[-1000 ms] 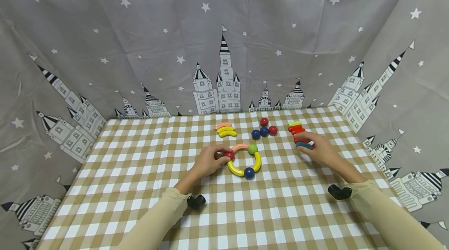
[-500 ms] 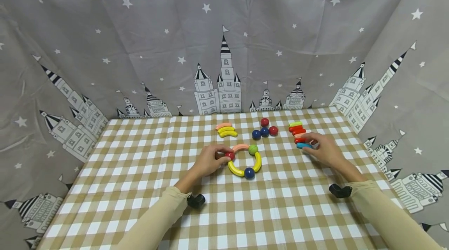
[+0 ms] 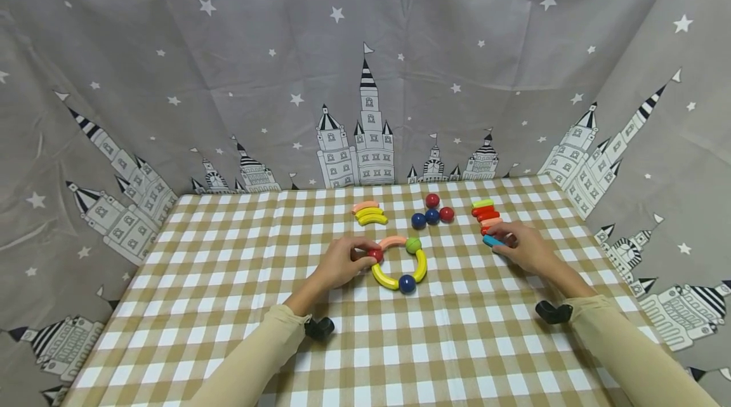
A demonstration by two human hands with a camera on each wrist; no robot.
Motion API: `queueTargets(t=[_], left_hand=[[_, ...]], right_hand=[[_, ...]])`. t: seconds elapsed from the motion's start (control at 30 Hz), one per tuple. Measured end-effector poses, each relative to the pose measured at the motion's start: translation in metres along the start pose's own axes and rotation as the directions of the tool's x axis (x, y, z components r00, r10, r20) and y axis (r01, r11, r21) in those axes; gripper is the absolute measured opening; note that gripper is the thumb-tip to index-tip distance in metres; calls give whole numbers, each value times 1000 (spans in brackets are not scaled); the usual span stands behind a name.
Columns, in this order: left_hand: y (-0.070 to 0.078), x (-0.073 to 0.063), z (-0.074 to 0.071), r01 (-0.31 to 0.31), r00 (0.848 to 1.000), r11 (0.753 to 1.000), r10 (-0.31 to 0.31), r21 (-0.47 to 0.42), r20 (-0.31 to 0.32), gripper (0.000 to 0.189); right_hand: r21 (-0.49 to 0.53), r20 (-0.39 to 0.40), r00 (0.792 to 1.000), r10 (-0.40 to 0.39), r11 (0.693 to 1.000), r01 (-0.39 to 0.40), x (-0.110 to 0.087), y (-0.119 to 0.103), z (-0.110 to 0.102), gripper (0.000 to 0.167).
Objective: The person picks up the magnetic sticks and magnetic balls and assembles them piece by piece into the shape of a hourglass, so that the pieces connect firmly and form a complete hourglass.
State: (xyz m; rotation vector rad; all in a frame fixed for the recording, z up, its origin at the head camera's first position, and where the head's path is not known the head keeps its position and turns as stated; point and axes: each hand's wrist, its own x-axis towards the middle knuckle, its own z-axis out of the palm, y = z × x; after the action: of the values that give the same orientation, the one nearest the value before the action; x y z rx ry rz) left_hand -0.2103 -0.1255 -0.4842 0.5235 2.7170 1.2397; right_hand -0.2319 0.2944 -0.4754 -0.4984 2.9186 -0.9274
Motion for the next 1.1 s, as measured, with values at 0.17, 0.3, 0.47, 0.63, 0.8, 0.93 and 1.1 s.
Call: queueTargets(t=[0.17, 0.3, 0.47, 0.63, 0.8, 0.93, 1.1], left_hand=[[0, 0, 0, -3, 1000, 1000, 3, 4, 1, 22], [-1, 1, 0, -9, 1000, 1000, 9, 4, 5, 22], [0, 1, 0, -14, 1000, 1000, 14, -4, 10, 21], [-1, 1, 0, -13, 1000, 1000, 13, -3, 8, 21], [-1, 0, 0, -12, 1000, 1000, 12, -9, 5, 22], [-1, -1, 0, -5, 1000, 1000, 5, -4, -7, 22], [-1, -1, 1, -3, 1000, 1000, 3, -1, -11, 23]], right_hand=[[-18, 35, 999, 0, 1000, 0, 2, -2, -2, 33], [-28, 59, 998, 1, 1000, 0, 3, -4, -4, 31], [-18, 72, 997, -30, 999, 31, 2, -8, -7, 30], [17, 72, 996, -48, 999, 46, 0, -14, -10, 31], [79, 48, 997, -60, 995, 56, -4, -23, -15, 29], [124, 13, 997, -76, 990, 73, -4, -32, -14, 27], [195, -18, 998, -68, 978, 70, -1, -42, -12, 28]])
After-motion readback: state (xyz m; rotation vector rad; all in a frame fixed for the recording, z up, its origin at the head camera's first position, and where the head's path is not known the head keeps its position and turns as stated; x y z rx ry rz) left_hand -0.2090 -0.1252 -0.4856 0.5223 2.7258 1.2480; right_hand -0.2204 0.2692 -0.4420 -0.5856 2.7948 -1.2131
